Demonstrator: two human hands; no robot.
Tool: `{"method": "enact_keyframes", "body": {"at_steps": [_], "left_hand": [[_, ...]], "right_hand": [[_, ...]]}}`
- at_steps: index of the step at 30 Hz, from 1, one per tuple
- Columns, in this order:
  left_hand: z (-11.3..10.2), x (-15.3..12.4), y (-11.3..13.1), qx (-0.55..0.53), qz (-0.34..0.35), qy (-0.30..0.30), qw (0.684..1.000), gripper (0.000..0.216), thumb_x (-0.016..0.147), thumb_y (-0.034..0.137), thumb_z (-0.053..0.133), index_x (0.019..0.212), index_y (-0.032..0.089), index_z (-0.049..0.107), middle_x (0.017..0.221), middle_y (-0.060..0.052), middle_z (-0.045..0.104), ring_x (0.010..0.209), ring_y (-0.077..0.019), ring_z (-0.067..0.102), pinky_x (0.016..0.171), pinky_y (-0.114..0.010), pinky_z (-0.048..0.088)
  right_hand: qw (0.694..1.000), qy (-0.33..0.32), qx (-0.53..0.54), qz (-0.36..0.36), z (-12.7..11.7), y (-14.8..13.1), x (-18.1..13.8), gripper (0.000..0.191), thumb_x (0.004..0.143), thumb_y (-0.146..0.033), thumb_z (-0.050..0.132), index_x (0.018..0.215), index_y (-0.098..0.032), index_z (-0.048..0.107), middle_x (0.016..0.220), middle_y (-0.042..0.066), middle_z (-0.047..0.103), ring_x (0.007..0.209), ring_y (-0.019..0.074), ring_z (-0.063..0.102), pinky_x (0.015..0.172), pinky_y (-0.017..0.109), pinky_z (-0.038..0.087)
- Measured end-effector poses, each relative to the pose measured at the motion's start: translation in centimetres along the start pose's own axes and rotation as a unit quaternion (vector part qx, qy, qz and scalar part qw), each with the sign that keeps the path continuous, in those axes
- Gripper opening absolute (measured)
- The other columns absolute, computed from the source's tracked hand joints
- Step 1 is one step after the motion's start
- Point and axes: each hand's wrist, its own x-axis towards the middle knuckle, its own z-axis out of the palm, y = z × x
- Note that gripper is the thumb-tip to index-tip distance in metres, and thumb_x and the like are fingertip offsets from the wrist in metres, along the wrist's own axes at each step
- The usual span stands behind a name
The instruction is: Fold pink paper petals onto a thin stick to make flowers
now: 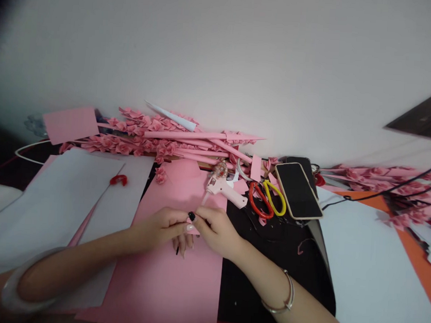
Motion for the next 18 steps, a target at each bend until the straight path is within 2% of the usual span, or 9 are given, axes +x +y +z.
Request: {"method": "enact_keyframes", "body": {"at_steps": [3, 9, 12, 16, 18], "left_hand": [[-0.05, 0.13, -0.08, -0.001, -0.004, 0.0, 1.0, 0.02, 0.087, 0.029, 0.047, 0.079, 0.014, 0.057, 0.069, -0.003, 0.066, 0.054, -0.0121, 0.064, 0.052, -0.023, 0.05], [-0.1, 0.31, 0.05, -0.018, -0.008, 0.026, 0.999, 0.016, 0.082, 0.028, 0.051, 0.075, 0.014, 0.054, 0.065, -0.001, 0.064, 0.052, -0.0123, 0.063, 0.052, -0.024, 0.049], [-0.17, 0.17, 0.2, -0.007, 0.004, 0.034, 0.999, 0.02, 0.083, 0.03, 0.051, 0.071, 0.015, 0.054, 0.063, -0.001, 0.063, 0.05, -0.011, 0.061, 0.05, -0.023, 0.048], [-0.35, -0.22, 0.6, 0.064, 0.035, 0.089, 0.993, 0.026, 0.084, 0.032, 0.05, 0.063, 0.016, 0.052, 0.054, 0.003, 0.053, 0.045, -0.0077, 0.051, 0.046, -0.02, 0.04], [-0.38, -0.38, 0.74, 0.11, 0.053, 0.112, 0.986, 0.027, 0.084, 0.032, 0.05, 0.061, 0.016, 0.049, 0.052, 0.005, 0.046, 0.045, -0.0069, 0.044, 0.045, -0.019, 0.034]], "right_hand": [[1.0, -0.026, -0.005, 0.008, -0.21, -0.16, 0.12, 0.035, 0.093, -0.028, 0.037, 0.059, -0.019, 0.038, 0.05, -0.006, 0.036, 0.047, 0.0086, 0.033, 0.045, 0.022, 0.028], [0.999, 0.003, -0.045, -0.014, -0.01, -0.06, -0.02, 0.035, 0.092, -0.027, 0.039, 0.059, -0.02, 0.037, 0.051, -0.006, 0.032, 0.047, 0.0088, 0.032, 0.047, 0.023, 0.027], [0.998, 0.045, -0.051, -0.01, 0.1, 0.27, -0.07, 0.037, 0.093, -0.029, 0.04, 0.057, -0.02, 0.035, 0.051, -0.006, 0.029, 0.046, 0.0088, 0.03, 0.047, 0.023, 0.026], [0.987, 0.145, -0.07, -0.001, 0.04, 0.55, -0.21, 0.038, 0.095, -0.03, 0.035, 0.058, -0.021, 0.032, 0.053, -0.005, 0.031, 0.048, 0.0105, 0.032, 0.048, 0.025, 0.026], [0.985, 0.156, -0.073, -0.017, 0.03, 0.47, -0.36, 0.037, 0.095, -0.029, 0.035, 0.058, -0.021, 0.03, 0.053, -0.004, 0.03, 0.048, 0.0112, 0.033, 0.049, 0.026, 0.026]]}}
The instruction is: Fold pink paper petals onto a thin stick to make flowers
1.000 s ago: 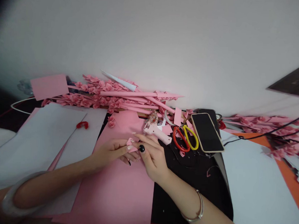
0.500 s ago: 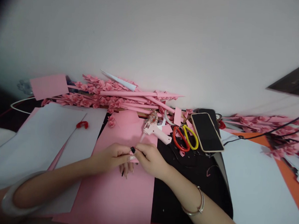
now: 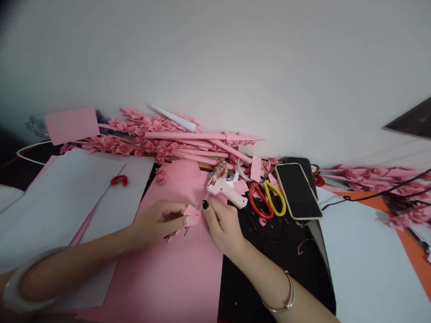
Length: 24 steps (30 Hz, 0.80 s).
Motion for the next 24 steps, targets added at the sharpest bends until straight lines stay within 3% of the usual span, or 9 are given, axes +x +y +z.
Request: {"method": "enact_keyframes", "body": {"at_steps": [7, 13, 24], "left_hand": [[0.38, -0.02, -0.4, 0.133, 0.07, 0.011, 0.989, 0.019, 0.078, 0.018, 0.044, 0.06, 0.016, 0.044, 0.056, 0.005, 0.037, 0.053, -0.0083, 0.034, 0.05, -0.022, 0.026], [0.46, 0.02, -0.58, 0.158, 0.099, 0.02, 0.982, 0.024, 0.077, 0.017, 0.044, 0.058, 0.019, 0.029, 0.055, 0.006, 0.029, 0.051, -0.0075, 0.028, 0.048, -0.022, 0.022], [0.48, -0.09, -0.26, 0.155, 0.097, 0.0, 0.983, 0.022, 0.077, 0.015, 0.044, 0.061, 0.019, 0.029, 0.056, 0.007, 0.031, 0.051, -0.0076, 0.029, 0.048, -0.021, 0.024]], "right_hand": [[0.991, -0.124, -0.001, -0.053, 0.22, -0.8, -0.41, 0.028, 0.092, -0.024, 0.038, 0.065, -0.021, 0.04, 0.058, -0.003, 0.039, 0.051, 0.0121, 0.037, 0.051, 0.025, 0.029], [0.987, -0.15, 0.002, -0.06, 0.17, -0.72, -0.34, 0.026, 0.093, -0.022, 0.036, 0.067, -0.021, 0.038, 0.061, -0.002, 0.04, 0.054, 0.0125, 0.038, 0.052, 0.025, 0.03], [0.979, -0.182, 0.016, -0.087, 0.14, -0.21, -0.3, 0.017, 0.092, -0.018, 0.034, 0.075, -0.02, 0.037, 0.066, -0.002, 0.041, 0.057, 0.0127, 0.039, 0.054, 0.025, 0.033]]}}
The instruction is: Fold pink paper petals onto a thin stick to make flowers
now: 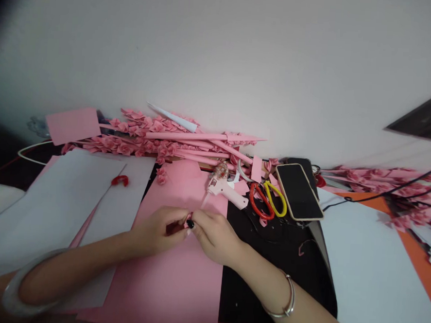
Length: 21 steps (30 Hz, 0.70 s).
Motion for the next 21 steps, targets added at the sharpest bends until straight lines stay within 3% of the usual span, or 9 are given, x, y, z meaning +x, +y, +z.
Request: {"method": "enact_keyframes", "body": {"at_steps": [8, 15, 19, 21], "left_hand": [[0.05, -0.19, -0.15, -0.035, -0.005, -0.025, 0.999, 0.018, 0.076, 0.013, 0.045, 0.065, 0.019, 0.032, 0.058, 0.006, 0.034, 0.053, -0.0084, 0.031, 0.05, -0.022, 0.026], [-0.51, -0.47, -0.07, -0.107, -0.018, -0.055, 0.993, 0.008, 0.078, 0.014, 0.041, 0.072, 0.017, 0.045, 0.062, 0.004, 0.041, 0.054, -0.0094, 0.038, 0.051, -0.021, 0.03], [-0.75, -0.53, 0.25, -0.152, -0.051, -0.054, 0.986, 0.02, 0.087, 0.02, 0.032, 0.074, 0.017, 0.047, 0.057, 0.005, 0.042, 0.048, -0.0092, 0.04, 0.048, -0.021, 0.033], [-0.66, -0.4, 0.41, -0.107, -0.051, -0.05, 0.992, 0.021, 0.088, 0.023, 0.035, 0.074, 0.017, 0.049, 0.057, 0.005, 0.044, 0.05, -0.0091, 0.041, 0.049, -0.021, 0.032]], "right_hand": [[1.0, -0.015, -0.028, 0.003, 0.09, -0.11, -0.02, 0.014, 0.091, -0.016, 0.033, 0.078, -0.021, 0.037, 0.068, -0.001, 0.041, 0.059, 0.0134, 0.04, 0.056, 0.025, 0.034], [0.998, -0.014, -0.057, 0.018, 0.1, -0.23, -0.1, 0.013, 0.088, -0.014, 0.034, 0.077, -0.021, 0.034, 0.067, -0.002, 0.04, 0.058, 0.0133, 0.039, 0.055, 0.024, 0.031], [0.998, 0.002, -0.049, 0.029, 0.02, -0.17, -0.18, 0.016, 0.091, -0.017, 0.032, 0.075, -0.021, 0.035, 0.066, -0.002, 0.04, 0.058, 0.0127, 0.039, 0.056, 0.024, 0.031], [0.999, 0.014, -0.04, 0.027, 0.06, -0.14, -0.22, 0.018, 0.091, -0.02, 0.033, 0.074, -0.021, 0.035, 0.065, -0.003, 0.039, 0.057, 0.0122, 0.038, 0.055, 0.024, 0.03]]}}
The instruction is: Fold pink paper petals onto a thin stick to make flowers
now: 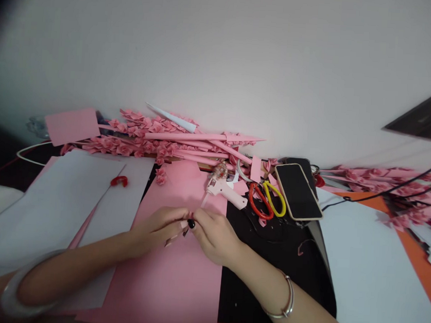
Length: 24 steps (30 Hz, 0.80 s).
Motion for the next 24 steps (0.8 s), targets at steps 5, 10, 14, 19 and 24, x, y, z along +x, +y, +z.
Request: {"method": "enact_keyframes", "body": {"at_steps": [5, 10, 14, 19, 24], "left_hand": [[0.3, 0.4, -0.3, 0.065, 0.037, 0.043, 0.996, 0.019, 0.085, 0.018, 0.041, 0.068, 0.016, 0.049, 0.062, 0.005, 0.047, 0.056, -0.0087, 0.04, 0.052, -0.021, 0.031], [0.4, 0.5, -0.7, 0.058, 0.031, 0.096, 0.993, 0.017, 0.086, 0.021, 0.045, 0.072, 0.017, 0.052, 0.059, 0.005, 0.048, 0.052, -0.0078, 0.039, 0.05, -0.02, 0.03], [0.4, 0.6, -0.8, -0.029, 0.0, 0.175, 0.984, 0.011, 0.08, 0.023, 0.056, 0.09, 0.019, 0.051, 0.072, 0.003, 0.055, 0.053, -0.0075, 0.046, 0.049, -0.019, 0.036], [0.7, 1.0, -1.1, -0.14, 0.002, 0.111, 0.984, 0.024, 0.083, 0.029, 0.054, 0.102, 0.016, 0.062, 0.079, -0.003, 0.063, 0.066, -0.0131, 0.058, 0.061, -0.026, 0.05], [0.5, 1.1, -1.2, -0.154, -0.049, 0.122, 0.979, 0.025, 0.083, 0.035, 0.056, 0.084, 0.015, 0.07, 0.074, -0.003, 0.068, 0.075, -0.0162, 0.062, 0.07, -0.029, 0.053]], "right_hand": [[0.999, 0.039, -0.002, 0.006, 0.1, -0.2, 0.1, 0.022, 0.09, -0.02, 0.039, 0.069, -0.021, 0.033, 0.061, -0.004, 0.034, 0.053, 0.0109, 0.033, 0.052, 0.024, 0.026], [0.994, 0.098, 0.03, 0.038, 0.1, -0.2, 0.2, 0.027, 0.093, -0.02, 0.034, 0.066, -0.02, 0.036, 0.059, -0.004, 0.035, 0.051, 0.0103, 0.035, 0.051, 0.023, 0.027], [0.981, 0.145, 0.096, 0.085, 0.2, -0.1, 0.2, 0.033, 0.095, -0.024, 0.035, 0.063, -0.019, 0.039, 0.054, -0.004, 0.038, 0.048, 0.0096, 0.036, 0.048, 0.023, 0.028], [0.977, 0.136, 0.134, 0.093, 0.5, -0.3, 0.3, 0.036, 0.095, -0.027, 0.036, 0.06, -0.019, 0.039, 0.052, -0.005, 0.036, 0.046, 0.0086, 0.034, 0.047, 0.022, 0.027], [0.979, 0.159, 0.084, 0.101, 0.6, -0.2, 0.2, 0.029, 0.091, -0.026, 0.045, 0.064, -0.018, 0.044, 0.056, -0.004, 0.039, 0.05, 0.0094, 0.035, 0.049, 0.022, 0.028]]}}
